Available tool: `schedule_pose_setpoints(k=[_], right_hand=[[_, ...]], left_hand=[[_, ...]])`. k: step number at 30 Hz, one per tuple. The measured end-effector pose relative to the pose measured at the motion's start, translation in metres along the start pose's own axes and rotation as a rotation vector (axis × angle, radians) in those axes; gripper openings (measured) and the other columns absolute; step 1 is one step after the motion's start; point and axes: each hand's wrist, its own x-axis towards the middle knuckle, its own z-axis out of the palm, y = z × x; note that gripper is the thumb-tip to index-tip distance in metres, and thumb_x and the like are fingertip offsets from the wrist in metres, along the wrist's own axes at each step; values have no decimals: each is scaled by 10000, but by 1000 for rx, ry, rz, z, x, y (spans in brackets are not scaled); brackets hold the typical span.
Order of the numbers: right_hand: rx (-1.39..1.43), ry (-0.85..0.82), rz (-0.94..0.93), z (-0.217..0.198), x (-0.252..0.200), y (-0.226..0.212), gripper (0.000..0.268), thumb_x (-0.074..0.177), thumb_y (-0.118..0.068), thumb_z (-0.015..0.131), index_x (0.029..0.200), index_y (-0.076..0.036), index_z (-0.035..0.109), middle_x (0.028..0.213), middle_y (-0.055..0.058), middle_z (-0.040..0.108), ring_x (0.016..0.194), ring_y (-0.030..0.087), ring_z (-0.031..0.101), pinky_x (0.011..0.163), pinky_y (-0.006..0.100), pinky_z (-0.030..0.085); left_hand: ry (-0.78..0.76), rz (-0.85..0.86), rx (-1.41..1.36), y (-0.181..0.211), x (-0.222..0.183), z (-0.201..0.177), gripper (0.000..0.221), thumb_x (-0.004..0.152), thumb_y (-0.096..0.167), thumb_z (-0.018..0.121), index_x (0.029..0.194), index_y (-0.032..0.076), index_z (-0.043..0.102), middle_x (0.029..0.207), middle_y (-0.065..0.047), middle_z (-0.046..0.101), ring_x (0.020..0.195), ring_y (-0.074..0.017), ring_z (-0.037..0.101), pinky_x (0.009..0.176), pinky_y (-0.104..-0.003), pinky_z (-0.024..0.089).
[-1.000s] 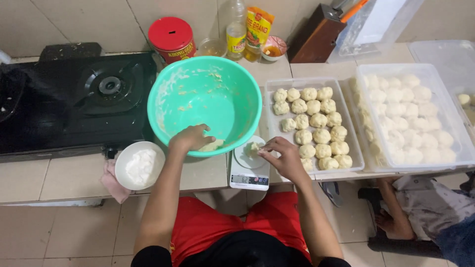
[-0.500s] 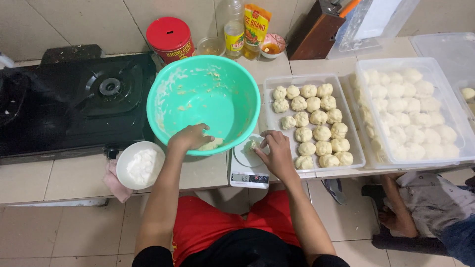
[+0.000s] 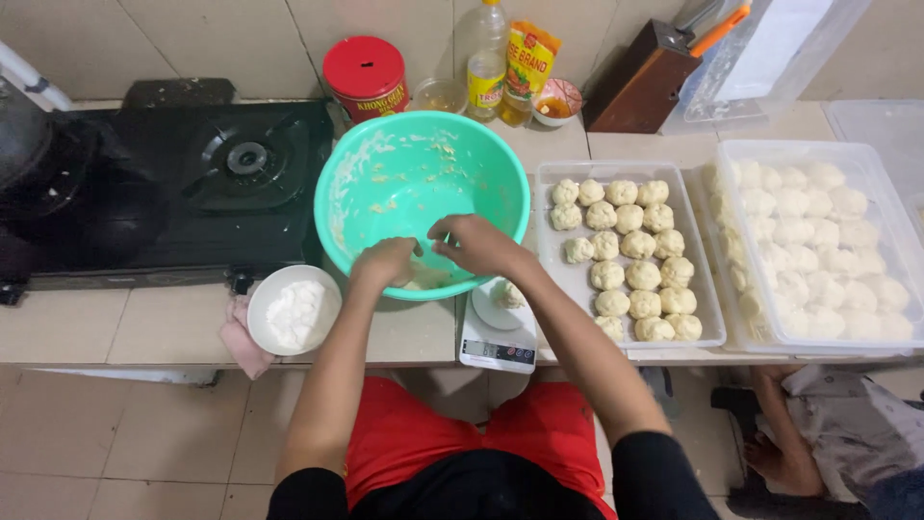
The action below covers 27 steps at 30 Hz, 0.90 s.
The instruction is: Portioning dough from a bowl, shaping it into balls, weighing them on a scale for consistency, and placing them in a tray.
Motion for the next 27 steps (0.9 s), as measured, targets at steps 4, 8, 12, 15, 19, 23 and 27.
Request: schedule_pose_setpoints(k=[4, 8, 12, 15, 19, 23, 27], right_hand=[[-294, -459, 120, 59, 68, 64, 453, 920, -312, 702, 1230, 18, 689, 1176, 318, 714, 1166, 514, 658, 1027, 614, 505], [-370, -601, 125, 105, 86, 87, 409, 781, -222, 756, 1099, 34, 740, 977, 264, 745, 920, 447, 745, 713, 529, 636], [-405, -538, 118, 89, 76, 66, 395, 838, -195, 719, 1186, -9, 715, 1068, 274, 733, 1031, 485, 719, 885, 590, 593], [-376, -514, 124, 78, 78, 81, 347, 832, -225, 717, 1092, 5, 724, 1030, 250, 747, 1019, 472, 721, 881, 580, 586], [-67, -465, 158, 30, 61, 44, 278, 921, -127, 656, 1069, 102, 712, 995, 288, 735, 825, 356, 753, 699, 457, 639], [199, -395, 150, -1, 40, 5, 238, 933, -24, 672, 1091, 154, 664, 980, 296, 716, 795, 334, 760, 667, 417, 665], [216, -327, 94, -15, 27, -1, 162, 934, -1, 653, 1028, 129, 678, 922, 278, 730, 766, 318, 757, 668, 418, 659]], left_hand=[[-7, -29, 5, -6, 13, 6, 461, 915, 184, 558, 1370, 176, 636, 1352, -118, 688, 1251, -382, 644, 990, -621, 512], [-57, -54, 3, 9, -16, -20, 512, 887, 125, 575, 1390, 184, 647, 1292, -132, 717, 1233, -395, 655, 1024, -617, 501], [-83, -22, -6, 12, -24, -16, 598, 865, 100, 608, 1439, 267, 617, 1275, -131, 723, 1221, -427, 654, 1016, -629, 493], [-89, -22, -26, 41, -68, -53, 606, 874, 110, 592, 1455, 284, 605, 1272, -160, 702, 1215, -425, 655, 1023, -616, 508], [-71, -3, -34, 39, -70, -54, 582, 904, 230, 610, 1481, 298, 587, 1417, -107, 640, 1403, -425, 468, 1110, -674, 397], [-72, -4, -89, 35, -62, -51, 665, 944, 569, 606, 1521, 244, 548, 1547, -119, 541, 1489, -411, 355, 1171, -728, 285], [-71, -1, -133, 33, -58, -47, 653, 1003, 580, 511, 1529, 195, 540, 1530, -122, 558, 1489, -415, 359, 1187, -719, 259]])
